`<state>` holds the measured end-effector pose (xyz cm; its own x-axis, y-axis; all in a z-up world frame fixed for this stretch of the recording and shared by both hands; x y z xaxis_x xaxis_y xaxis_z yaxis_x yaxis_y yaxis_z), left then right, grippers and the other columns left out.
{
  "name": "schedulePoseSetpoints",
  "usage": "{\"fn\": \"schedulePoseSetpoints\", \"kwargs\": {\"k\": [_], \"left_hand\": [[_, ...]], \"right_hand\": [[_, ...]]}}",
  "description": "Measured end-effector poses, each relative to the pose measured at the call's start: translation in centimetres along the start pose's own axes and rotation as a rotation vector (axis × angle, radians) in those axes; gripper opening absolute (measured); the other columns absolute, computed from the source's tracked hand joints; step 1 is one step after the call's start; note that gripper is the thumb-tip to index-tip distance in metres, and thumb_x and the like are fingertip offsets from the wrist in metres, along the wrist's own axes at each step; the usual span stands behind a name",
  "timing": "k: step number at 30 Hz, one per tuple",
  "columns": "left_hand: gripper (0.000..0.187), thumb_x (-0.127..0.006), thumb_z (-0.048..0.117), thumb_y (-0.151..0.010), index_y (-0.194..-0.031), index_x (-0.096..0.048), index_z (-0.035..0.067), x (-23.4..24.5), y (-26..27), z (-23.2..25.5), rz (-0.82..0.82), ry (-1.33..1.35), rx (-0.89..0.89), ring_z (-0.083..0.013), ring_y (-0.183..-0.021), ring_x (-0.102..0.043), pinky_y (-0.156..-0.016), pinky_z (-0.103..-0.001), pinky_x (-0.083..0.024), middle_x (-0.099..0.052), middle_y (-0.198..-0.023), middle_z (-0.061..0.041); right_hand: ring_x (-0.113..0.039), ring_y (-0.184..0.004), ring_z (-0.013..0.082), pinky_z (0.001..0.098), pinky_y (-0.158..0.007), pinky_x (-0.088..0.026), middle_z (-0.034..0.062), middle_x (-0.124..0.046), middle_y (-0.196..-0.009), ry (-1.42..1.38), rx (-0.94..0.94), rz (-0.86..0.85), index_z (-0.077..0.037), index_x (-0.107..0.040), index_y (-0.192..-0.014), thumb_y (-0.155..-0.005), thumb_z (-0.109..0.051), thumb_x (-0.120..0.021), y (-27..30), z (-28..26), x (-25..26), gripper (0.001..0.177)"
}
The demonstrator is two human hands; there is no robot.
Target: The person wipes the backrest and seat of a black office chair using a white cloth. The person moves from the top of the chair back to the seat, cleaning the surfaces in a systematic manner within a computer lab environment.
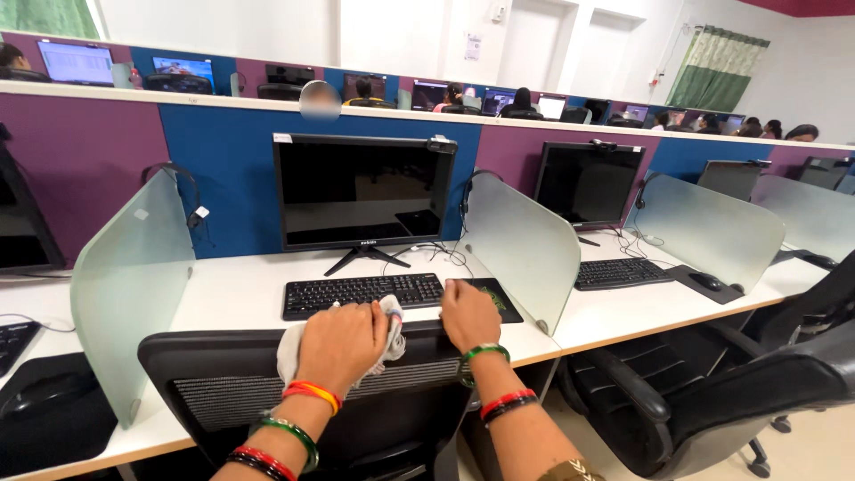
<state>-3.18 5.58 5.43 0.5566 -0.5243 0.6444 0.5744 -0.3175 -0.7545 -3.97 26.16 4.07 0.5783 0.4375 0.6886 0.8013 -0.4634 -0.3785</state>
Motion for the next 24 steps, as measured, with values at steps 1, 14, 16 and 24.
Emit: {"fn": "schedulePoseSetpoints", "kwargs": {"k": [1, 14, 16, 24], "left_hand": [[0.047, -0.053, 0.028, -0.095, -0.056, -0.070, 0.008, -0.3, -0.1, 0.4, 0.001, -0.025, -0.010, -0.0336, -0.055, -0.069, -0.057, -0.043, -0.056, -0.070, -0.059, -0.014], [0.047, -0.049, 0.031, -0.097, -0.062, -0.071, 0.008, -2.5, -0.5, 2.4, -0.065, 0.002, -0.030, -0.0325, -0.059, -0.071, -0.059, -0.044, -0.057, -0.073, -0.067, -0.013], [0.044, -0.049, 0.034, -0.096, -0.070, -0.073, 0.009, -1.6, 0.3, -0.8, -0.104, 0.003, 0.060, -0.0344, -0.064, -0.071, -0.061, -0.046, -0.057, -0.074, -0.075, -0.013], [0.049, -0.047, 0.033, -0.100, -0.068, -0.074, 0.008, 3.6, 3.3, -11.6, -0.014, -0.200, 0.370, -0.0362, -0.068, -0.070, -0.069, -0.047, -0.056, -0.071, -0.071, -0.016]], "right_hand": [[-0.076, -0.085, 0.0355, 0.0489, -0.088, -0.056, 0.0132, -0.081, -0.077, -0.038, -0.062, -0.046, -0.012, -0.077, -0.082, -0.100, -0.044, -0.037, -0.1, 0.8, 0.1, 0.054], [-0.069, -0.090, 0.0450, 0.0534, -0.086, -0.053, 0.0221, -0.074, -0.090, 0.053, 0.037, 0.030, -0.009, -0.076, -0.090, -0.103, -0.042, -0.039, 0.4, 0.3, -0.6, 0.051], [-0.070, -0.090, 0.0431, 0.0526, -0.087, -0.053, 0.0199, -0.076, -0.088, 0.039, 0.017, -0.014, -0.009, -0.077, -0.087, -0.103, -0.042, -0.037, 0.3, 0.4, -0.6, 0.054], [-0.070, -0.093, 0.0443, 0.0529, -0.087, -0.055, 0.0216, -0.075, -0.094, 0.065, 0.048, 0.014, -0.012, -0.077, -0.099, -0.102, -0.043, -0.039, 0.3, -1.3, -0.6, 0.049]]}}
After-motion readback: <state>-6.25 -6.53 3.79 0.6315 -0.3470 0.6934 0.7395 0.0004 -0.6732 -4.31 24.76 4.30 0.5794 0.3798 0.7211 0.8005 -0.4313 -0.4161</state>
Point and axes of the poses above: each hand's wrist, its own y-axis away from the middle knuckle, its own x-axis out of the back of the hand, z = x × y, the point moved 6 cm from there along -y, towards the middle knuckle
